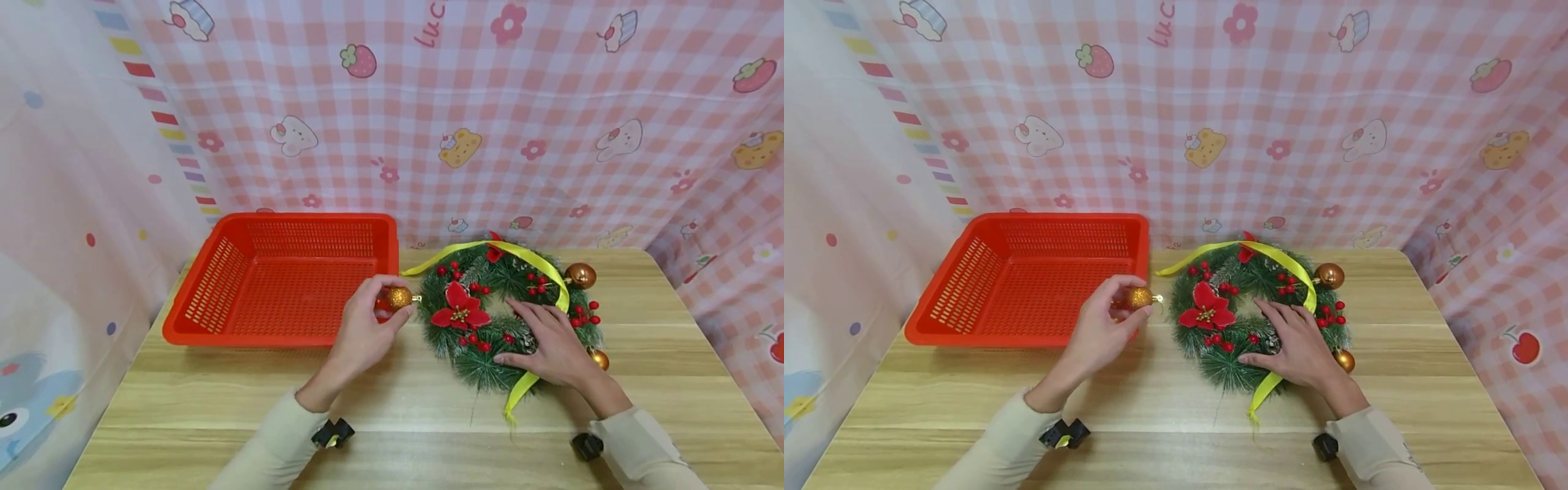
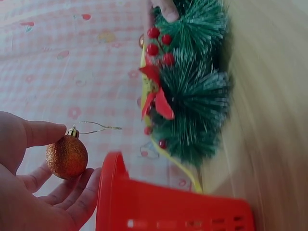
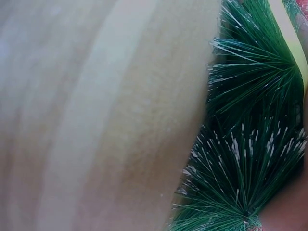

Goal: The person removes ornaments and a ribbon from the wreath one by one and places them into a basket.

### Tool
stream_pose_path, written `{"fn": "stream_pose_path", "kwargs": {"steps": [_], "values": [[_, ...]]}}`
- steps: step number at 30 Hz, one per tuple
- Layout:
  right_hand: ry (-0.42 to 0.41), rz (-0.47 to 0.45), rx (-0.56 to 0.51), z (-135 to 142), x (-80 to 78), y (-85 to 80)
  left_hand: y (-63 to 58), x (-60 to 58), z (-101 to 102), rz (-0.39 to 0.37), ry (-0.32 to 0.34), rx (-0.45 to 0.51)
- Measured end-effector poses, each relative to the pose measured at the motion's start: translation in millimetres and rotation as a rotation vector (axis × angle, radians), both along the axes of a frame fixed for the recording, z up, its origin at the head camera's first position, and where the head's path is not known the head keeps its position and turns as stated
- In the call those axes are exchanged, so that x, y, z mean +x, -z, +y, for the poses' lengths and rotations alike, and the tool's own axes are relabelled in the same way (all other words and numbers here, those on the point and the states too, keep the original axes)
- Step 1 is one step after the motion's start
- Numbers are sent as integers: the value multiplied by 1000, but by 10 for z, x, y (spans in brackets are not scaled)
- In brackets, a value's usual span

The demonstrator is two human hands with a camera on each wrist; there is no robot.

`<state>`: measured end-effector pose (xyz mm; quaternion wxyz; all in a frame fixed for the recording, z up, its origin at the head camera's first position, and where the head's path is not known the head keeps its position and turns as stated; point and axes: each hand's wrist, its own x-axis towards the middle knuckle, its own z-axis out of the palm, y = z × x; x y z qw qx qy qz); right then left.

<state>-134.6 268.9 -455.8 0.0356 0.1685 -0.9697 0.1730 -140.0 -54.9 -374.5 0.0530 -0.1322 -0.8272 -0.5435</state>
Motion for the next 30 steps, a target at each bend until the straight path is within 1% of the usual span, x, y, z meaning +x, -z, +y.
{"fn": "stream_pose_path", "kwargs": {"steps": [4,9,14,20,27,30], "values": [[2,4,0,4,2,5,-14,-26,-103,7,-24,10],[2,6,0,8,4,5,-30,-48,-217,-5,-57,1],[4,0,1,6,11,6,-48,-73,-327,-7,-80,-21],[3,4,1,2,13,0,-71,-110,-468,-5,-119,-78],[-3,7,-1,-4,8,-1,-98,-141,-644,48,-146,-114],[-7,11,-5,-4,5,-5,-111,-145,-716,56,-157,-123]]}}
